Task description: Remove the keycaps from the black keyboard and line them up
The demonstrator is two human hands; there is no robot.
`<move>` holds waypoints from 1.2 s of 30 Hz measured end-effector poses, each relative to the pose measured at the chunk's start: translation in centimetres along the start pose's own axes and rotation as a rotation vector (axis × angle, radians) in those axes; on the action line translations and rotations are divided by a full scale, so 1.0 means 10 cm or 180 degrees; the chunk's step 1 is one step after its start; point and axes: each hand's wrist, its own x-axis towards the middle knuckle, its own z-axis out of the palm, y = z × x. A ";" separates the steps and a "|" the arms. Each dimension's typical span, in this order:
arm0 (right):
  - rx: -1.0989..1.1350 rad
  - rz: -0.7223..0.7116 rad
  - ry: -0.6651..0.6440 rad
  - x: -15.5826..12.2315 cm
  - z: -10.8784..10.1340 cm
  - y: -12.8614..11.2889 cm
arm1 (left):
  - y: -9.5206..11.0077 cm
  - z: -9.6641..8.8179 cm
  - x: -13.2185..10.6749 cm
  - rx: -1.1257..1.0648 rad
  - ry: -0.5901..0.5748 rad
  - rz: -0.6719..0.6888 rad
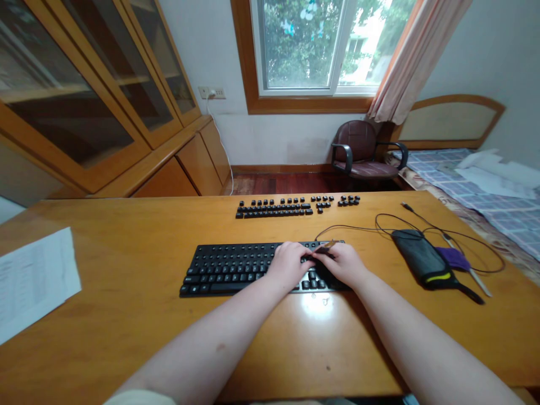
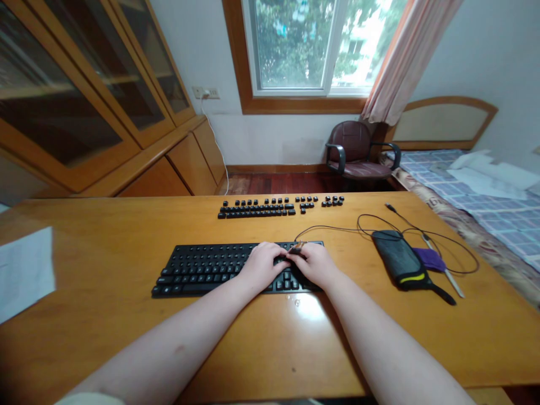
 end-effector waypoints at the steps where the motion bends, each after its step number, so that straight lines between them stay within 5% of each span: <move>1: 0.0102 0.0063 0.0010 0.00 -0.01 0.01 | 0.00 0.00 0.00 -0.0021 0.0020 -0.0010; 11: 0.1212 0.0251 0.0427 0.02 -0.03 0.04 | -0.01 -0.03 -0.01 -0.0581 0.0339 -0.0124; 20: 0.1201 0.0459 0.0390 0.00 -0.05 0.01 | -0.04 0.00 -0.03 -0.1155 0.0250 -0.0144; 36: 0.2483 0.1310 0.0193 0.03 -0.02 0.00 | 0.00 -0.09 -0.03 -0.0779 -0.0076 0.0609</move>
